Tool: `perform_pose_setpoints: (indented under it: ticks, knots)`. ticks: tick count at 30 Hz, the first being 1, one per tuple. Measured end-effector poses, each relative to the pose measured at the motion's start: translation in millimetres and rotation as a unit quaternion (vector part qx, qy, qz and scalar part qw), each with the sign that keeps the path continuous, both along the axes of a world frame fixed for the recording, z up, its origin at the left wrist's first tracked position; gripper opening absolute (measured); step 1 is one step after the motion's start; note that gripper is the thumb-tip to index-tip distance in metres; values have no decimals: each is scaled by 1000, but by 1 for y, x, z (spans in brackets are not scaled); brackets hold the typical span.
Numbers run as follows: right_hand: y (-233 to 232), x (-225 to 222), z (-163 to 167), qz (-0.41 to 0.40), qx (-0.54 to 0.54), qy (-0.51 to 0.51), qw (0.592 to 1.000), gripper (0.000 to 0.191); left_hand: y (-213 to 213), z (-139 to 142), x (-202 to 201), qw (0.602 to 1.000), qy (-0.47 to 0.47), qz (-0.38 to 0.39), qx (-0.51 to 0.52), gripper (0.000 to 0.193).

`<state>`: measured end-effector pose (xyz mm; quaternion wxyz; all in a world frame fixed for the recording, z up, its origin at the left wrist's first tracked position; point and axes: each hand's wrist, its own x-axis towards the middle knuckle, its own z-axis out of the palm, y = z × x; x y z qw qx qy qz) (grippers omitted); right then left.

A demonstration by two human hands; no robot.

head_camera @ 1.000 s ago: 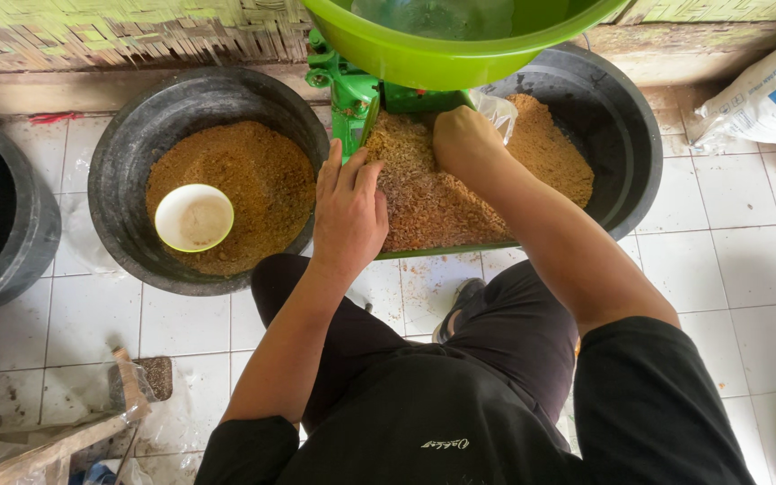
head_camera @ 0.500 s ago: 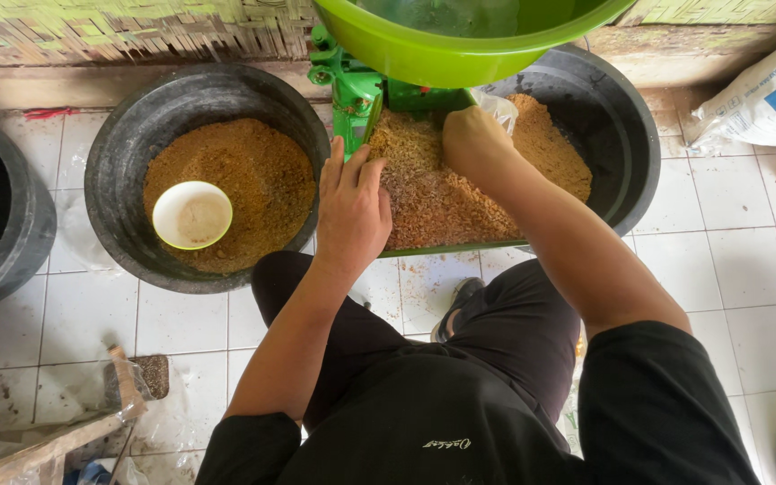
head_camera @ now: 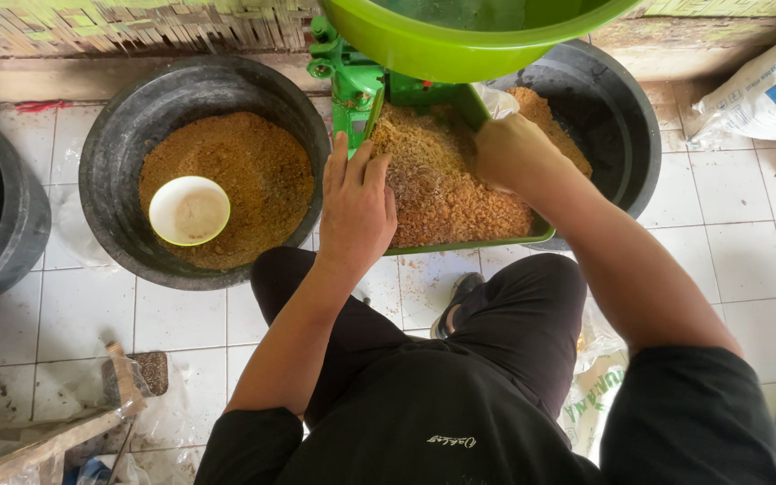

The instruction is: The person operates a green grinding machine, using a wooden stick to push brown grain-like material from a hopper into the grinding mechanism. The processed material falls into a large black basin below. The person repeatedly scoops and pushes the material to ensure continuous processing.

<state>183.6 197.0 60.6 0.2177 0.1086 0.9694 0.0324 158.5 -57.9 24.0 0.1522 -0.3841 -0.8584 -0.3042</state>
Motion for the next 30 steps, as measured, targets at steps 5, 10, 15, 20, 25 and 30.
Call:
perform_pose_setpoints:
  ticks: [5, 10, 15, 20, 25, 30]
  knots:
    - [1, -45, -45, 30, -65, 124, 990, 12, 1, 1, -2, 1000, 0, 8, -5, 36]
    - [1, -46, -44, 98, -19, 97, 990, 12, 2, 1, -3, 1000, -5, 6, -1, 36]
    - [-2, -18, -1, 73, 54, -24, 996, 17, 0, 1, -2, 1000, -7, 1, -2, 36]
    - [-1, 34, 76, -59, -56, 64, 995, 29, -2, 3, -2, 1000, -6, -4, -14, 35]
    - [-13, 83, 152, -18, -30, 50, 998, 34, -3, 3, -2, 1000, 4, -7, -21, 35]
    - [-13, 80, 136, 115, 50, 42, 991, 32, -3, 3, -2, 1000, 3, -8, -22, 36]
